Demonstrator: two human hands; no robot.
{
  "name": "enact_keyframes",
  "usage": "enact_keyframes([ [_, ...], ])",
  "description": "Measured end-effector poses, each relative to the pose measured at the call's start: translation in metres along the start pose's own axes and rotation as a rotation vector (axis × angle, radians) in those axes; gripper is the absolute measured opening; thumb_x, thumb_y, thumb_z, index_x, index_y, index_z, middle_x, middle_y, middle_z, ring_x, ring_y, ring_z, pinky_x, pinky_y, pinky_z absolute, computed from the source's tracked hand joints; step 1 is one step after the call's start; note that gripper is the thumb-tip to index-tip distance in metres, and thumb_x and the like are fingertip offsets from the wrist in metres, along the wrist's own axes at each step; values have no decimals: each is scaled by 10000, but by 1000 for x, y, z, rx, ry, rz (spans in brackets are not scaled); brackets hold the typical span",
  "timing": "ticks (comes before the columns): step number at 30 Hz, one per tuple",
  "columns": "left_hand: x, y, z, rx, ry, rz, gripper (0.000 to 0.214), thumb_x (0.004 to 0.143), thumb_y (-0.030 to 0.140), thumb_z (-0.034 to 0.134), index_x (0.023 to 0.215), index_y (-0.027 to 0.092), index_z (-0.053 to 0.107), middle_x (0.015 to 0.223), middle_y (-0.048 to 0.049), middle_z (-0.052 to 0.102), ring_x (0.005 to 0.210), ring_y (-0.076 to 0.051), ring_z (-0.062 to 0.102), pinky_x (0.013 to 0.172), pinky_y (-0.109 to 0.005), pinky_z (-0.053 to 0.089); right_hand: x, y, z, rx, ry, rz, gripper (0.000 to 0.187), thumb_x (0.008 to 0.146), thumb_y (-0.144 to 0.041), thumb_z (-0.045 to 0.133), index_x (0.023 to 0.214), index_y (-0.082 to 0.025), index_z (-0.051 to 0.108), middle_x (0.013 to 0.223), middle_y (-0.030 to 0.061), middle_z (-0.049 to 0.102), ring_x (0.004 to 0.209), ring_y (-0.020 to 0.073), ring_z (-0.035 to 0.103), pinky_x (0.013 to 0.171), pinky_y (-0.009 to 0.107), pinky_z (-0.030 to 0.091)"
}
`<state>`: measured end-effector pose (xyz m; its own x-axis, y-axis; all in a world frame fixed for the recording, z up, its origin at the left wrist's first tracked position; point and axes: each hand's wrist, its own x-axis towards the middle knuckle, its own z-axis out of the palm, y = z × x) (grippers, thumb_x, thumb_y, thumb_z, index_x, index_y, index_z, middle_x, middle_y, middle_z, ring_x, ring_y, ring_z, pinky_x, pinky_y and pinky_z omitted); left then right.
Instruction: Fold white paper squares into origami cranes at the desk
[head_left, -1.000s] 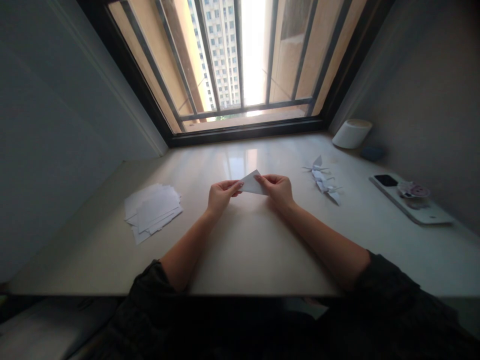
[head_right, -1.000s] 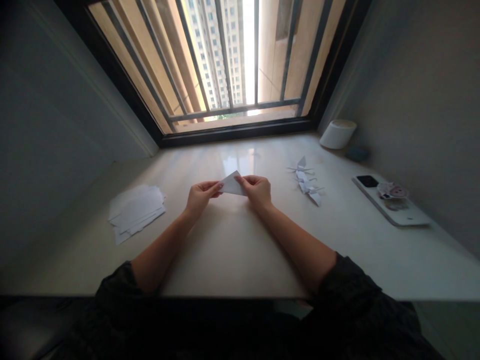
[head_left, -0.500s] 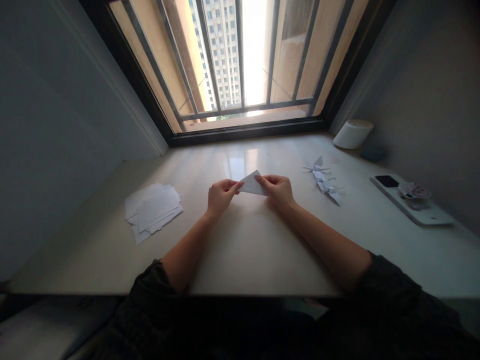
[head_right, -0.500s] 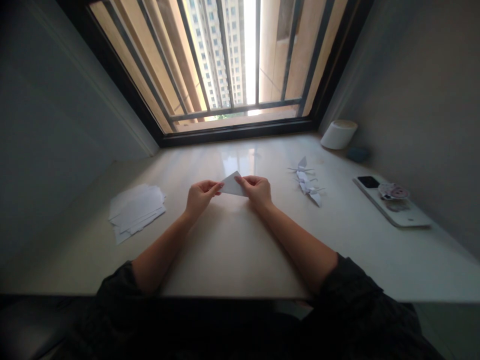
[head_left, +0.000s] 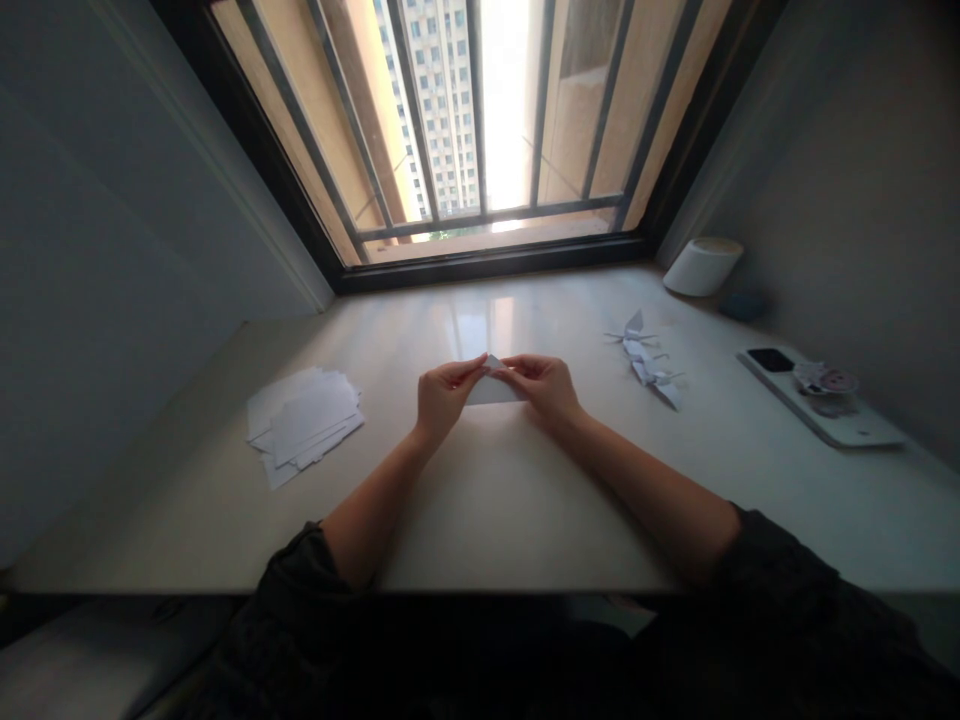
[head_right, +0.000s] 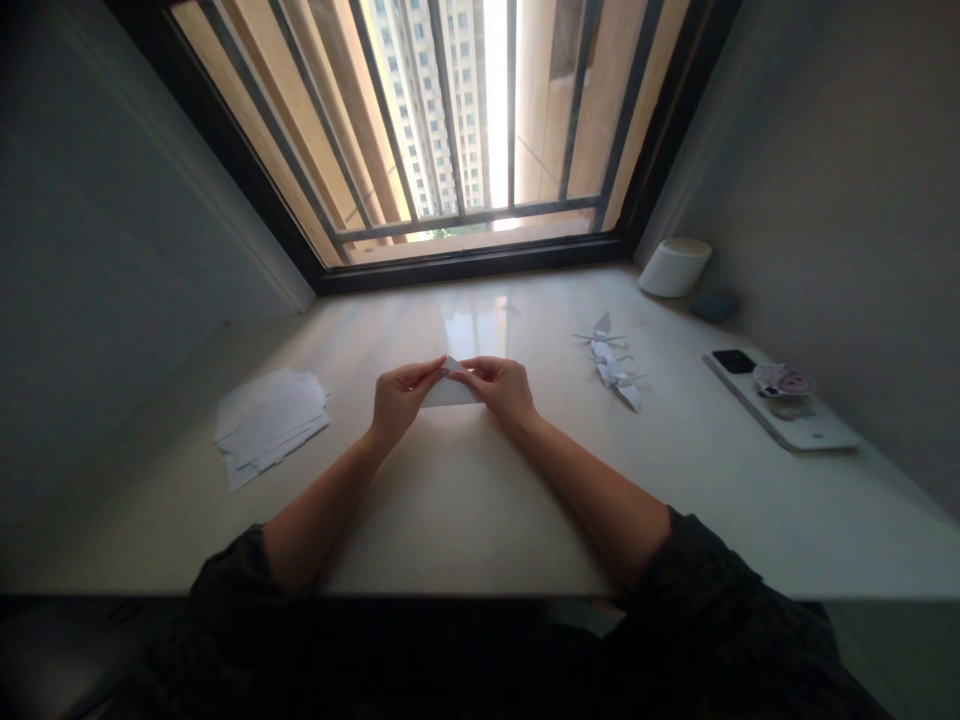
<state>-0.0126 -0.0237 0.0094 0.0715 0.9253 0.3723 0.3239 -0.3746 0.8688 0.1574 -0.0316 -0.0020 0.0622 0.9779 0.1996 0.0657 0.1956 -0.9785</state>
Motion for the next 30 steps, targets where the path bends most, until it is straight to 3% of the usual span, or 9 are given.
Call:
enact_keyframes([
  [3, 0, 2, 1, -31, 9, -1, 309, 775, 427, 686, 1015, 240, 743, 998, -41, 742, 873, -222, 699, 787, -322, 541, -2, -6, 0, -24, 46, -50, 536, 633, -550, 760, 1063, -232, 724, 627, 3, 678, 531, 135, 547, 515, 256, 416],
  [8, -1, 5, 2, -55, 31, -23, 291, 775, 411, 689, 1000, 236, 746, 1002, -38, 741, 911, -226, 700, 837, -336, 542, -5, -9, 0, -82, 52, -85, 428, 697, -548, 708, 972, -224, 761, 689, 26, 705, 568, 141, 562, 527, 256, 419],
  [20, 0, 5, 2, -29, 35, -10, 275, 787, 411, 677, 996, 246, 749, 1011, -37, 741, 931, -225, 696, 858, -343, 534, -3, -8, 2, -69, 85, -90, 398, 688, -519, 730, 958, -230, 771, 785, 44, 749, 631, 169, 608, 585, 283, 464],
  [26, 5, -2, -1, -89, -75, -110, 364, 743, 450, 705, 1023, 220, 743, 1031, -60, 735, 905, -236, 694, 795, -327, 534, -1, -4, -1, -64, 65, -97, 379, 690, -515, 732, 936, -230, 775, 823, 49, 758, 691, 193, 639, 619, 296, 482],
  [30, 7, 2, -6, -135, -198, -224, 331, 689, 476, 738, 839, 184, 779, 809, -43, 755, 694, -191, 671, 626, -265, 493, -1, -4, -3, -65, 17, -83, 403, 679, -530, 735, 928, -215, 774, 793, 57, 752, 675, 197, 642, 605, 295, 484],
])
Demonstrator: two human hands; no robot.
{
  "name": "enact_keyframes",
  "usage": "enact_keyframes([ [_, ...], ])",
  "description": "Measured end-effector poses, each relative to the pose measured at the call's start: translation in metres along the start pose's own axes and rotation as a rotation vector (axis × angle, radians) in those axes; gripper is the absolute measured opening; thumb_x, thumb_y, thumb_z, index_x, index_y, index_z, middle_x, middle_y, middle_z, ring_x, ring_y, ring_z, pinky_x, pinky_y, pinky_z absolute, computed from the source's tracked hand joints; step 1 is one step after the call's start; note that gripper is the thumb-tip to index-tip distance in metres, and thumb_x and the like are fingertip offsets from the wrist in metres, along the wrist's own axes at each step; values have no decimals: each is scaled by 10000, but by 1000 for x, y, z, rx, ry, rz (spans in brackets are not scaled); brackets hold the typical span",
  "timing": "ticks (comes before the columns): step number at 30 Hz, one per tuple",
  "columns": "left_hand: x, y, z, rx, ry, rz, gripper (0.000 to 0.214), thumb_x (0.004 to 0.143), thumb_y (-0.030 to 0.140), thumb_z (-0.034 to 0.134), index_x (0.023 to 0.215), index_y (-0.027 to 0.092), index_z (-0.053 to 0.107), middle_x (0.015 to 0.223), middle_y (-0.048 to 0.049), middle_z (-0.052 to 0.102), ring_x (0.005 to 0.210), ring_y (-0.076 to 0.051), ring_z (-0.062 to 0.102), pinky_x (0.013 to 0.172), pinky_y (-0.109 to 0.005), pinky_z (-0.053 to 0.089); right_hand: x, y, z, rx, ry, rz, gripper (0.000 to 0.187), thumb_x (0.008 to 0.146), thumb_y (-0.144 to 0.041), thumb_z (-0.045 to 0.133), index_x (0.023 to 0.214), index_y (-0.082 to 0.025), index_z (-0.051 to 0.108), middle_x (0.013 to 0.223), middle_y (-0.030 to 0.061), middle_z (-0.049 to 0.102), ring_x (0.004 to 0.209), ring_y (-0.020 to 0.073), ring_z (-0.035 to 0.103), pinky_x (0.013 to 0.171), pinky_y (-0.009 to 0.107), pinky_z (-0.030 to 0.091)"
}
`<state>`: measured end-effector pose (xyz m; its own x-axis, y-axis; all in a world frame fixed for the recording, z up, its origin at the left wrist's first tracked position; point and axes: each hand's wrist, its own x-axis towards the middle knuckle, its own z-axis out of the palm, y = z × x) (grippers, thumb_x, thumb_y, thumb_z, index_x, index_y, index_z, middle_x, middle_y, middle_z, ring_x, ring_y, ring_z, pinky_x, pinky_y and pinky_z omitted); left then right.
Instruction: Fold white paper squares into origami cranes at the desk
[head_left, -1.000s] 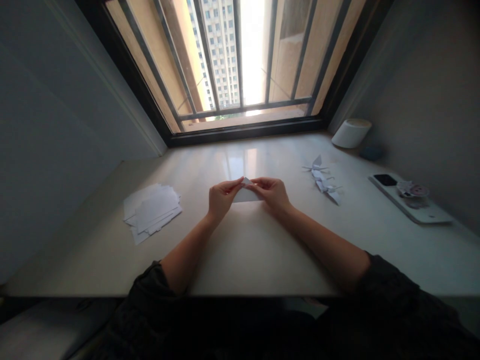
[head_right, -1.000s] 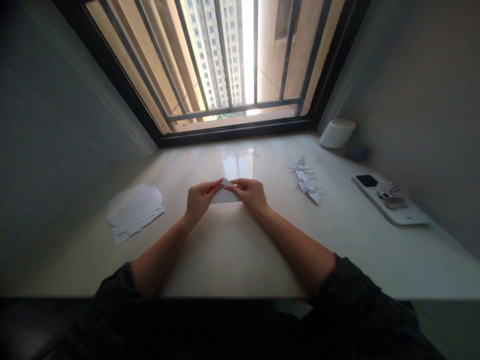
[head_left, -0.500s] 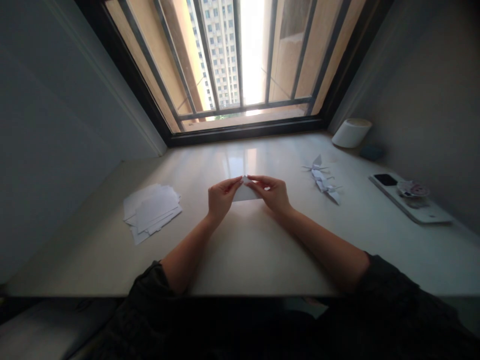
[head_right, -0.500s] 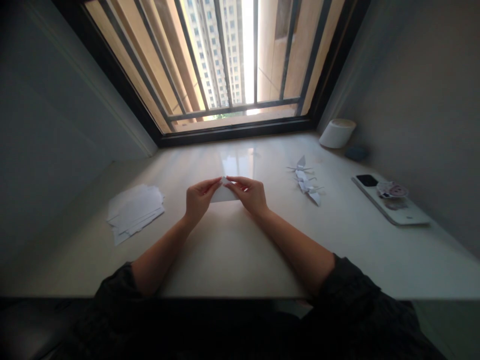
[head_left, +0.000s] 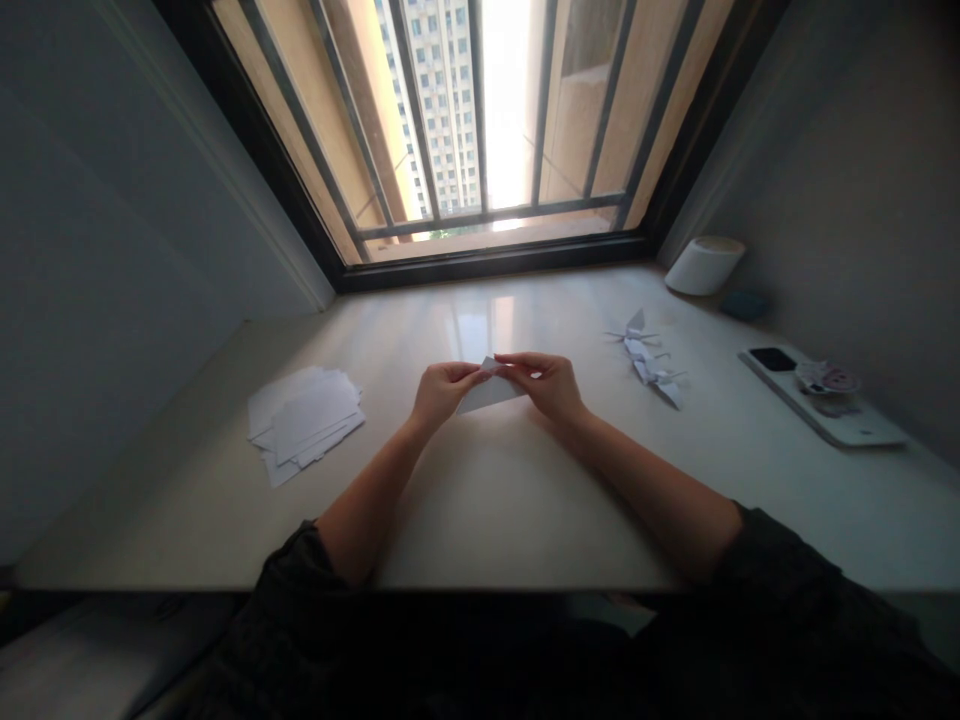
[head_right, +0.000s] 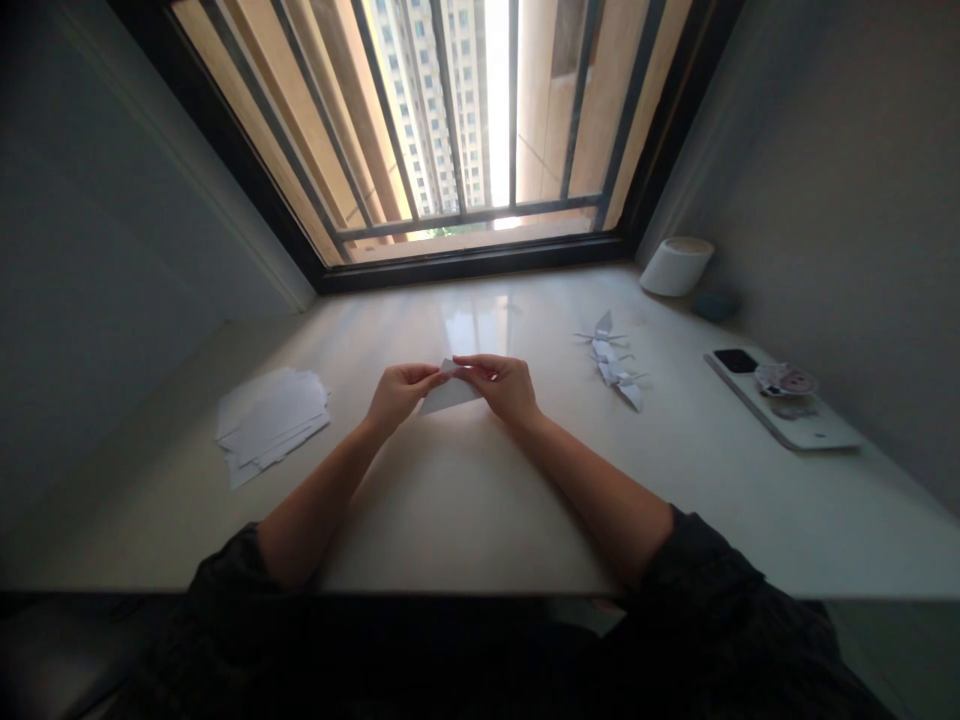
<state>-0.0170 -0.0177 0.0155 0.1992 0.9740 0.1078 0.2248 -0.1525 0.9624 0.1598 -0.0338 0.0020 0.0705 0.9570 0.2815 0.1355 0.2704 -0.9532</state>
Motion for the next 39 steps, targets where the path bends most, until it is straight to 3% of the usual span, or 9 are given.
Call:
enact_keyframes([
  [3, 0, 2, 0, -66, 0, -62, 353, 647, 487, 762, 799, 169, 775, 725, -40, 737, 594, -152, 621, 557, -245, 450, 2, -2, -3, -68, -4, 32, 473, 676, -567, 722, 974, -202, 757, 736, 59, 733, 636, 190, 636, 587, 293, 480],
  [6, 1, 1, 3, -177, 72, -69, 377, 629, 487, 775, 809, 157, 768, 731, -52, 732, 579, -134, 602, 542, -236, 436, 6, -3, -5, -125, 74, 74, 609, 625, -581, 754, 1101, -206, 696, 733, 50, 719, 647, 191, 649, 616, 297, 493],
  [9, 1, 0, 7, -264, 188, -51, 360, 634, 471, 781, 794, 149, 756, 705, -41, 717, 580, -122, 593, 543, -228, 437, 9, -3, -5, 20, 98, 215, 740, 573, -566, 792, 1188, -199, 609, 723, 36, 707, 651, 191, 666, 566, 270, 478],
  [13, -3, 2, 16, -345, 247, -9, 317, 657, 450, 773, 766, 154, 740, 699, -23, 702, 607, -118, 597, 578, -233, 468, 5, -6, 3, 285, -1, 417, 518, 598, -540, 786, 941, -171, 664, 755, 53, 711, 670, 168, 658, 500, 225, 415],
  [15, -5, 2, 21, -352, 226, 15, 296, 674, 438, 765, 763, 157, 739, 701, -20, 700, 610, -114, 594, 591, -233, 472, 1, -9, 7, 297, -24, 409, 431, 591, -521, 796, 791, -154, 690, 741, 64, 710, 652, 159, 633, 511, 235, 410],
  [18, -8, 1, 26, -338, 212, 46, 277, 694, 426, 755, 766, 159, 737, 703, -19, 698, 614, -110, 589, 598, -229, 465, -2, -12, 11, 305, -23, 389, 396, 586, -501, 802, 733, -143, 720, 745, 76, 719, 629, 157, 611, 522, 256, 405],
  [22, -9, 2, 28, -320, 251, 77, 286, 714, 437, 735, 779, 158, 728, 727, -22, 702, 641, -121, 602, 621, -235, 471, -1, -15, 12, 353, 10, 404, 352, 560, -442, 829, 729, -149, 732, 773, 76, 732, 648, 153, 614, 556, 260, 420],
  [30, -11, 5, 27, -213, 322, 174, 267, 765, 431, 688, 750, 164, 678, 709, -4, 660, 658, -119, 580, 636, -229, 453, 0, -18, 7, 445, -58, 455, 304, 526, -347, 863, 748, -171, 751, 841, 69, 742, 736, 148, 630, 680, 269, 473],
  [39, -1, -4, 20, -215, 367, 113, 300, 774, 439, 665, 688, 157, 607, 636, 7, 588, 577, -101, 506, 554, -216, 395, 4, -8, 7, 453, -102, 415, 299, 548, -386, 854, 766, -205, 758, 806, 44, 744, 716, 146, 651, 712, 283, 495],
])
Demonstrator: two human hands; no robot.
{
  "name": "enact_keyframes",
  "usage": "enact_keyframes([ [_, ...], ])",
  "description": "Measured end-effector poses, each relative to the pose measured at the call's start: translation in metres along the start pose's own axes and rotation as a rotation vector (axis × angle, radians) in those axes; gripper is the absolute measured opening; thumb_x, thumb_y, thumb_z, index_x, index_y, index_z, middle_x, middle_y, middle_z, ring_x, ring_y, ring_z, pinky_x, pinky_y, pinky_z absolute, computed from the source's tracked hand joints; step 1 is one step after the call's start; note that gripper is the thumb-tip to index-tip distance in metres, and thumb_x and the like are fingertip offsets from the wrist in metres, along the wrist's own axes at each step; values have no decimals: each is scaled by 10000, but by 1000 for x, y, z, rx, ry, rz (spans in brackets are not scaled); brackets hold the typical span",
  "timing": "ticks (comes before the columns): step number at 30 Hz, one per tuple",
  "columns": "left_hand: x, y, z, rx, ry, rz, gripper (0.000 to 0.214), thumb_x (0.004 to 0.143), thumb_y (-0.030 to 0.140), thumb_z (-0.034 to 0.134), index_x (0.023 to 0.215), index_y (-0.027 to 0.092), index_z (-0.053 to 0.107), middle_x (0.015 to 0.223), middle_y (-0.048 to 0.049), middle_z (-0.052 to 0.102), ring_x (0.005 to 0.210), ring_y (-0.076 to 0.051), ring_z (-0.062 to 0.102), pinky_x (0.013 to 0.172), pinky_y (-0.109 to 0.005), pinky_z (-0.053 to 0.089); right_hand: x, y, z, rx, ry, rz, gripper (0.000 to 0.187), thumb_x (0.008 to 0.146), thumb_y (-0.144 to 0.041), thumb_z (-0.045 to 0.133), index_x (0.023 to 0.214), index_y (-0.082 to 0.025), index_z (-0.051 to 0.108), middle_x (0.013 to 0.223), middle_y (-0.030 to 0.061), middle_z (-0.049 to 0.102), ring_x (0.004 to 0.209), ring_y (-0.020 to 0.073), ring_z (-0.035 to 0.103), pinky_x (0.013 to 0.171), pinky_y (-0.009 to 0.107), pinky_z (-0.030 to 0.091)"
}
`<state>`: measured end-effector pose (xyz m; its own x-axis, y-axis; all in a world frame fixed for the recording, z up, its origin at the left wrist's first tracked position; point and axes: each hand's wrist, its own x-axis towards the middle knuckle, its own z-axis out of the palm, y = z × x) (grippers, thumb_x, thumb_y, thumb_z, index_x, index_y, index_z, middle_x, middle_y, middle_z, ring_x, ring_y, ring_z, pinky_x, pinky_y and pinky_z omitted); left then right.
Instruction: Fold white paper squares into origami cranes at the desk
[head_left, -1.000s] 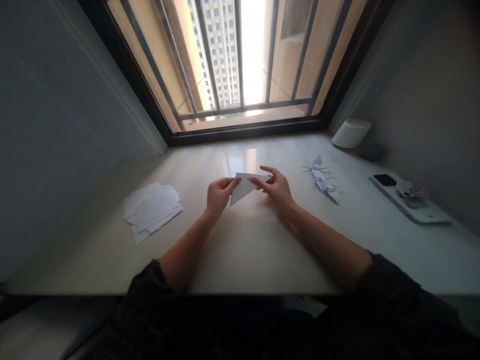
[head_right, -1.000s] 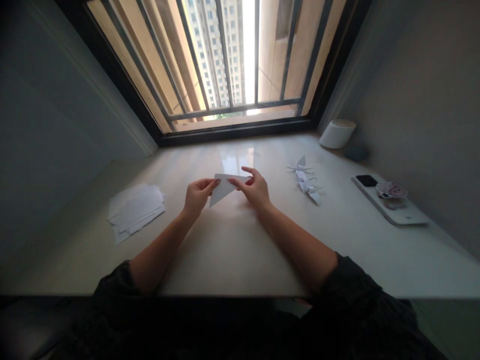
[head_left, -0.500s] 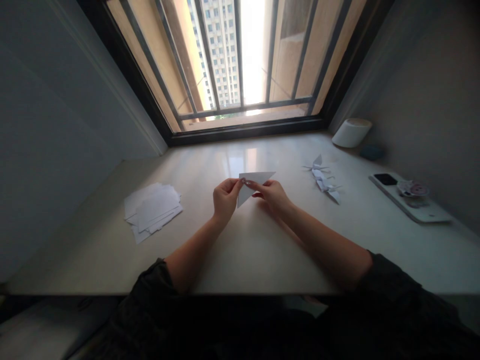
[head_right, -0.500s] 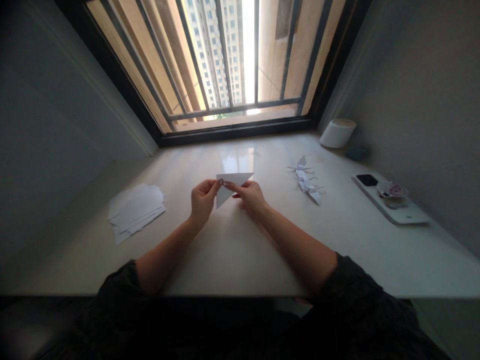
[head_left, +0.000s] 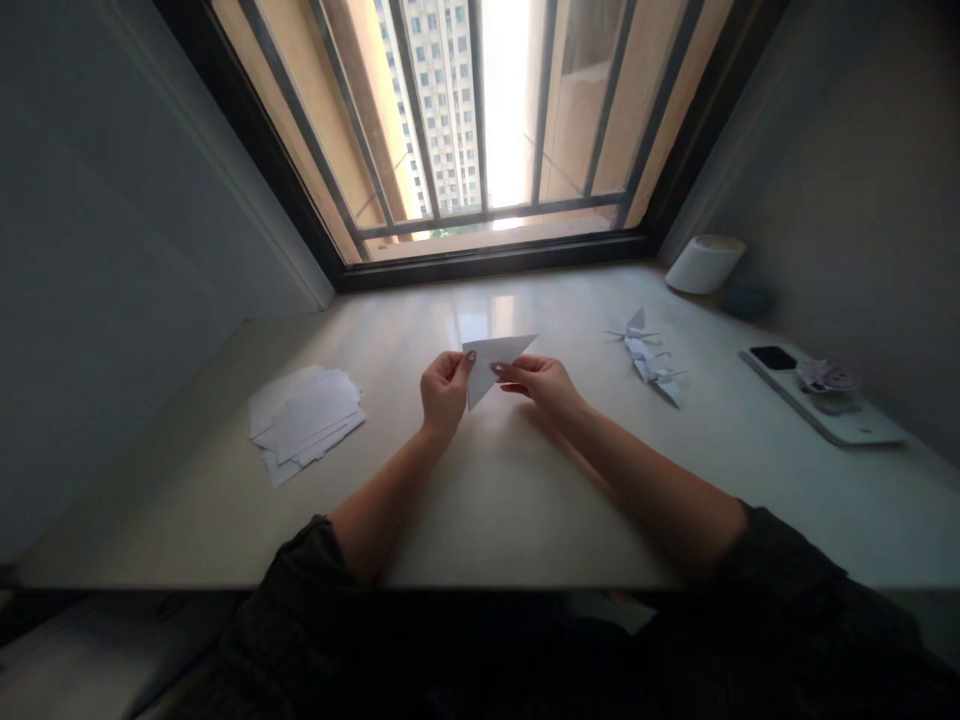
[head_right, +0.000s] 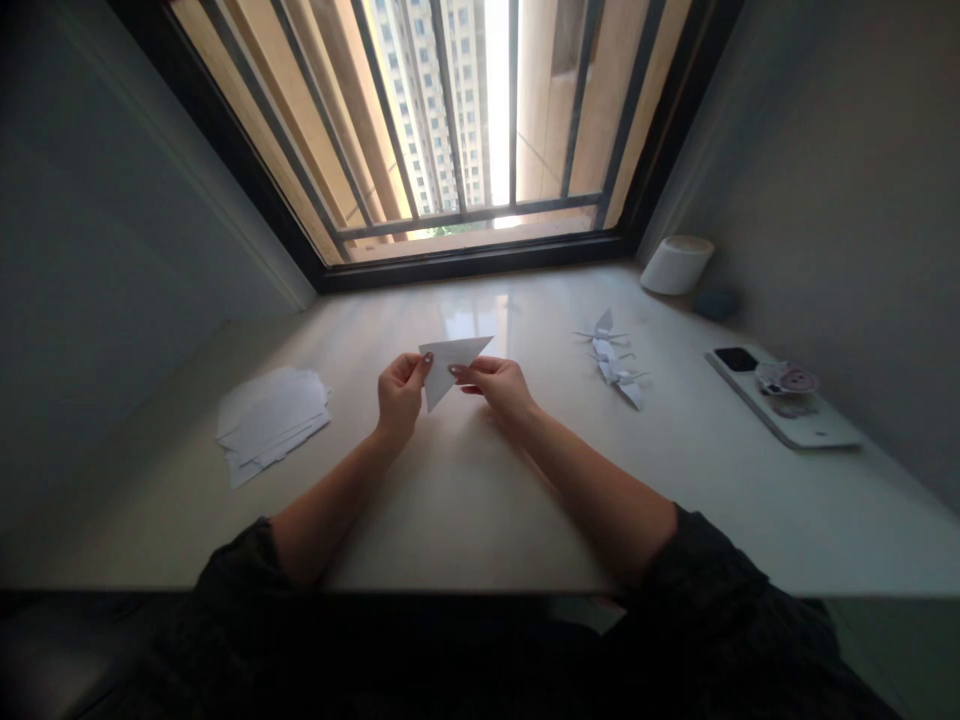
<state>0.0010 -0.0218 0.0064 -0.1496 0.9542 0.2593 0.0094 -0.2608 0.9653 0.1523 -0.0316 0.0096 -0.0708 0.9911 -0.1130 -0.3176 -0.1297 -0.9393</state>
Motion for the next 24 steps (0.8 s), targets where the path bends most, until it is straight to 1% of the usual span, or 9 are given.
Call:
enact_keyframes([
  [3, 0, 1, -2, 14, 4, 12, 305, 779, 444, 660, 688, 161, 594, 630, 14, 566, 570, -97, 489, 541, -213, 382, 1, -1, -3, 12, -55, 60, 336, 545, -423, 856, 779, -202, 759, 831, 56, 747, 759, 161, 674, 714, 276, 502],
  [5, -2, 2, -3, 57, -13, 48, 311, 787, 444, 654, 676, 166, 572, 616, 23, 537, 564, -94, 471, 534, -210, 367, 1, -2, -5, 6, -69, 99, 348, 536, -437, 860, 761, -193, 756, 821, 64, 745, 768, 165, 678, 690, 261, 497],
  [8, -4, 4, -4, 120, -47, 117, 318, 805, 438, 639, 665, 172, 536, 602, 33, 490, 563, -89, 442, 529, -208, 346, -1, -3, -6, -32, -28, 109, 348, 536, -459, 856, 708, -181, 738, 753, 67, 733, 745, 164, 672, 637, 243, 472],
  [11, -2, 3, -4, 108, -49, 130, 330, 811, 445, 631, 659, 176, 513, 599, 38, 458, 562, -87, 424, 530, -208, 338, -2, -4, -5, -95, 21, 66, 379, 542, -500, 837, 696, -174, 722, 699, 69, 717, 737, 177, 664, 606, 247, 449],
  [14, 1, 1, -4, 42, -55, 87, 352, 795, 463, 642, 645, 176, 503, 594, 41, 451, 557, -83, 427, 529, -205, 347, -3, -4, -4, -158, 34, -5, 398, 551, -536, 812, 676, -172, 709, 675, 66, 704, 708, 174, 644, 604, 262, 432],
  [17, 3, 2, -4, -36, -92, -15, 364, 763, 502, 660, 674, 180, 517, 600, 39, 507, 555, -85, 475, 532, -202, 381, -2, -3, -4, -159, 17, -59, 383, 555, -535, 804, 619, -179, 679, 653, 43, 685, 654, 146, 603, 620, 274, 429],
  [19, 3, 3, -3, -71, -131, -82, 361, 746, 527, 666, 741, 184, 554, 600, 38, 556, 542, -91, 511, 524, -204, 397, -1, -2, -4, -134, 25, -76, 379, 546, -526, 809, 587, -184, 651, 641, 23, 666, 620, 126, 569, 623, 273, 429],
  [21, 1, 5, -2, -103, -187, -120, 370, 732, 527, 682, 844, 184, 596, 631, 27, 616, 551, -102, 555, 533, -213, 423, 0, -2, -4, -105, 44, -78, 382, 532, -518, 816, 577, -186, 634, 631, 8, 646, 599, 113, 543, 614, 267, 425],
  [24, -2, 5, -1, -99, -285, -119, 415, 683, 480, 746, 928, 160, 649, 762, -29, 702, 663, -139, 640, 630, -252, 493, -1, -3, -4, -77, 60, -61, 387, 525, -517, 818, 568, -187, 621, 614, 3, 628, 596, 112, 539, 603, 261, 418],
])
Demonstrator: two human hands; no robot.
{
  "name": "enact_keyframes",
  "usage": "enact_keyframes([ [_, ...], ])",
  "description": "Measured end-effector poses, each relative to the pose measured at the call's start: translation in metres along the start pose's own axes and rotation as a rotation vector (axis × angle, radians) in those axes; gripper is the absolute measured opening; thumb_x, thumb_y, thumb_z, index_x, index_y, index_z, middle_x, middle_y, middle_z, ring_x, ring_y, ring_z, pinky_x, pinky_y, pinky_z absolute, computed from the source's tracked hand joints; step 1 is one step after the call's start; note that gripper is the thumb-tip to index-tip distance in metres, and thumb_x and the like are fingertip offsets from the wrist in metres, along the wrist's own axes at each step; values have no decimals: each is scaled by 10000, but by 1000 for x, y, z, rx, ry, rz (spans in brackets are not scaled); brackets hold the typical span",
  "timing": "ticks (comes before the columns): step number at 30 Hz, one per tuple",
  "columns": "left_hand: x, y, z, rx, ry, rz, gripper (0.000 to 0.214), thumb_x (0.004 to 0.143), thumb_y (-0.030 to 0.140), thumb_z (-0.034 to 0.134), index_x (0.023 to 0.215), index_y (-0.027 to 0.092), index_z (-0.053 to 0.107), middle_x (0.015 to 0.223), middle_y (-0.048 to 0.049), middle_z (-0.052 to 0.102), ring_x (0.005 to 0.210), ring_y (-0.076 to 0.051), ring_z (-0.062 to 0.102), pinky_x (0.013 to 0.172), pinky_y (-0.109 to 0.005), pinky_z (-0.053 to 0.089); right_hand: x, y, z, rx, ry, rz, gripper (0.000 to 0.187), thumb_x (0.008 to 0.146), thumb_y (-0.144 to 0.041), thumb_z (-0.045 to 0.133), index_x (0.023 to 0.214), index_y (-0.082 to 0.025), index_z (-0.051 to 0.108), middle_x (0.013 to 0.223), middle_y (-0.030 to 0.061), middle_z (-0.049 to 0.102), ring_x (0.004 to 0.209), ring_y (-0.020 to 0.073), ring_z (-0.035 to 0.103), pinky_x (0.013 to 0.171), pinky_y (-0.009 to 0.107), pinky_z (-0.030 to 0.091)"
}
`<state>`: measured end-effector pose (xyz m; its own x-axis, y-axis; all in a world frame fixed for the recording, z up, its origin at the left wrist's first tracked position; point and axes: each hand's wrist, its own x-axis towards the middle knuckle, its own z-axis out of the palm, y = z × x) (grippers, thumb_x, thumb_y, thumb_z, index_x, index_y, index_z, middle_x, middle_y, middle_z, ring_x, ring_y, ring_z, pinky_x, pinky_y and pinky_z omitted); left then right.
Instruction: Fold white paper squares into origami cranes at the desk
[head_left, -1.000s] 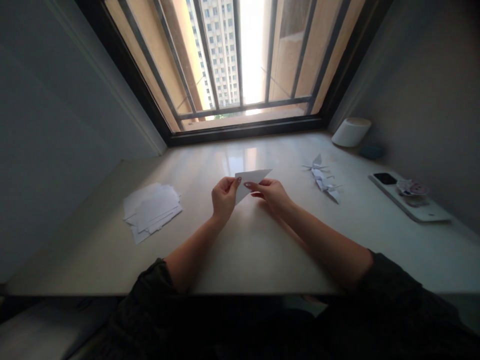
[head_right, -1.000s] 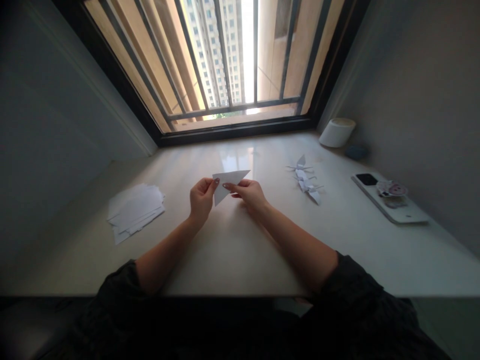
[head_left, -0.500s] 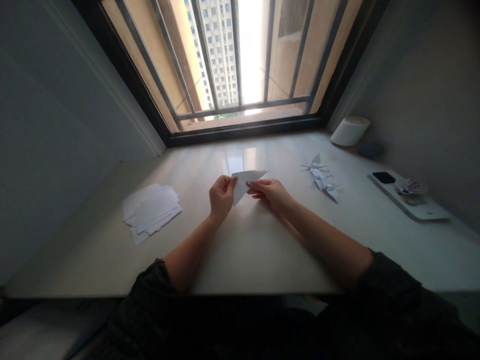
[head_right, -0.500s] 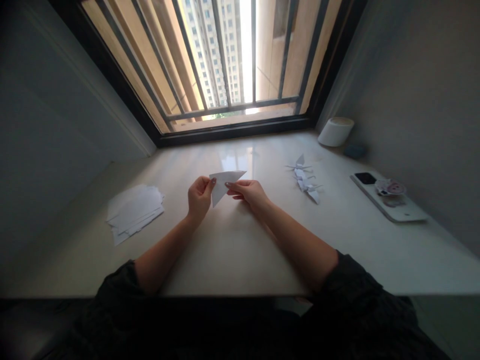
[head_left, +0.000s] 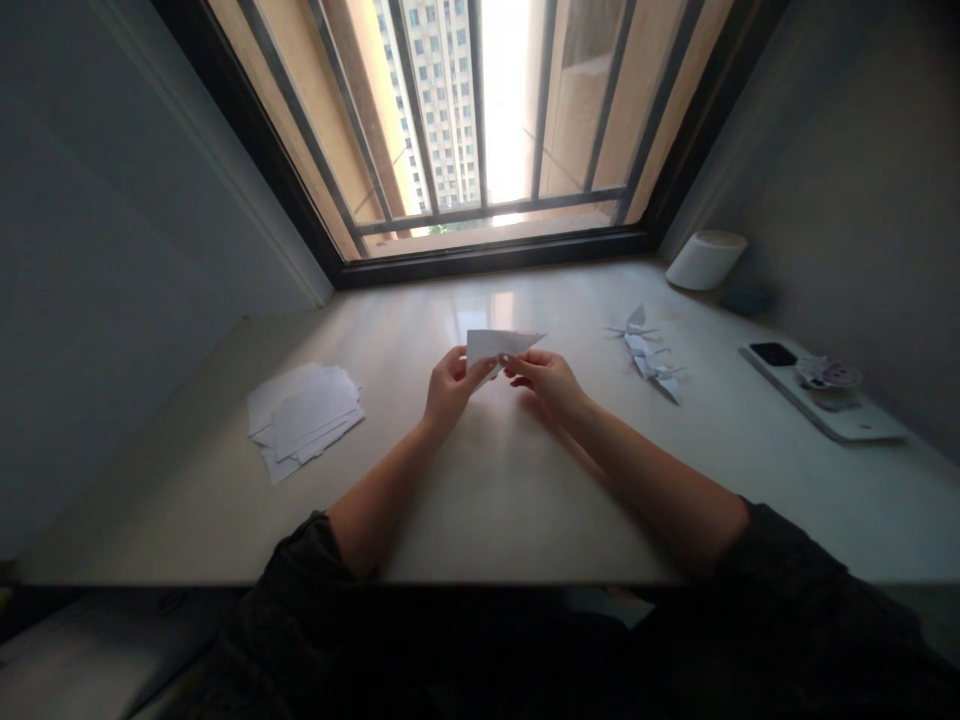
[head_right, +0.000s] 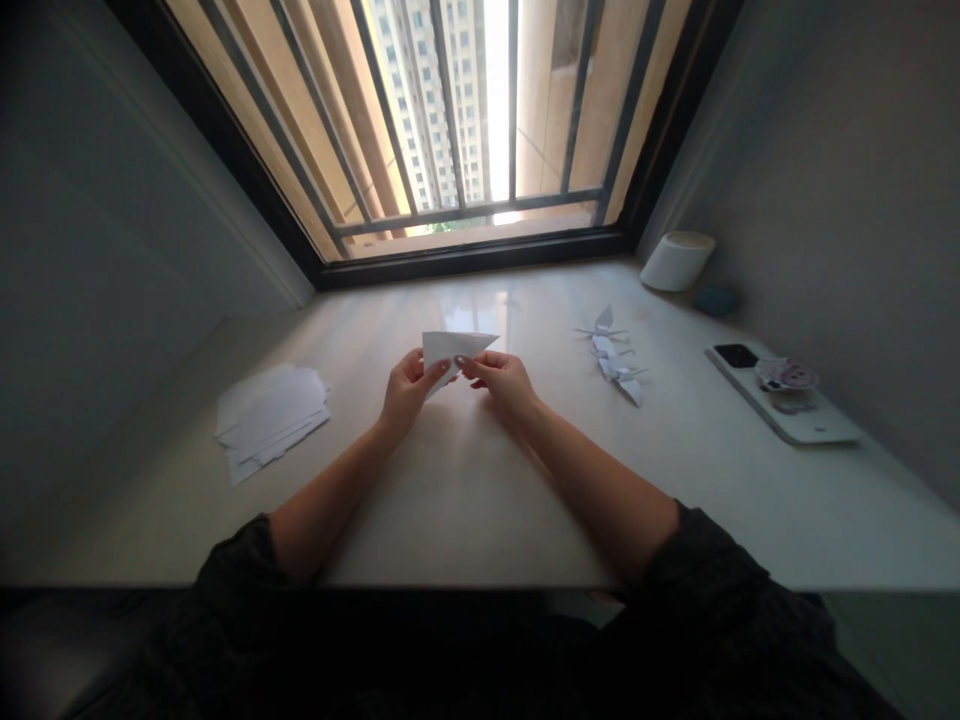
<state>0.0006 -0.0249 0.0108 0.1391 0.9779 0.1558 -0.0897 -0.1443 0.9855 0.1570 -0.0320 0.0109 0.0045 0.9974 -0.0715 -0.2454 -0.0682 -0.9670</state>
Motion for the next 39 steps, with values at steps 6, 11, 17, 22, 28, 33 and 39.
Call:
enact_keyframes([
  [6, -1, -1, 0, 70, -55, -127, 387, 671, 486, 757, 801, 122, 736, 782, -111, 738, 702, -182, 683, 704, -311, 528, -4, -2, 2, 48, 3, 19, 371, 531, -500, 821, 554, -190, 618, 594, -5, 602, 580, 109, 531, 598, 267, 399],
  [11, 0, 2, 0, 72, -62, -182, 384, 654, 483, 775, 774, 120, 738, 740, -117, 737, 664, -184, 687, 651, -293, 526, -1, -5, -3, 89, 61, 38, 355, 511, -480, 831, 562, -196, 624, 586, -15, 559, 570, 101, 493, 575, 260, 399],
  [17, -1, 2, 3, 79, -54, -188, 354, 659, 457, 778, 782, 127, 742, 744, -114, 739, 662, -180, 689, 652, -289, 528, 12, -12, -21, 117, 182, 25, 305, 514, -441, 839, 630, -218, 666, 624, -6, 575, 616, 118, 517, 564, 247, 421],
  [22, 0, 4, 4, 77, -57, -176, 344, 662, 451, 778, 777, 129, 742, 737, -110, 739, 654, -176, 686, 638, -282, 530, 13, -15, -23, 141, 208, 9, 315, 552, -461, 820, 725, -224, 708, 647, -10, 593, 673, 136, 565, 608, 261, 430],
  [28, -1, 7, 6, 61, -58, -184, 353, 648, 446, 789, 772, 120, 736, 741, -115, 740, 657, -179, 690, 657, -292, 542, 13, -12, -21, 121, 206, -20, 345, 636, -527, 750, 826, -239, 726, 660, 11, 617, 742, 178, 611, 660, 301, 459],
  [33, 0, 1, 0, 58, -33, -180, 354, 635, 445, 798, 761, 121, 735, 710, -107, 732, 636, -180, 684, 647, -296, 540, 19, -15, -35, 106, 332, -60, 462, 680, -627, 668, 898, -222, 715, 673, 21, 621, 729, 164, 615, 592, 266, 450],
  [39, 2, -1, -1, 53, 58, -126, 368, 653, 458, 781, 738, 105, 722, 725, -115, 731, 630, -168, 674, 661, -302, 531, 12, -12, -19, 46, 142, -31, 489, 681, -659, 654, 821, -195, 710, 814, 54, 686, 664, 138, 606, 555, 257, 444],
])
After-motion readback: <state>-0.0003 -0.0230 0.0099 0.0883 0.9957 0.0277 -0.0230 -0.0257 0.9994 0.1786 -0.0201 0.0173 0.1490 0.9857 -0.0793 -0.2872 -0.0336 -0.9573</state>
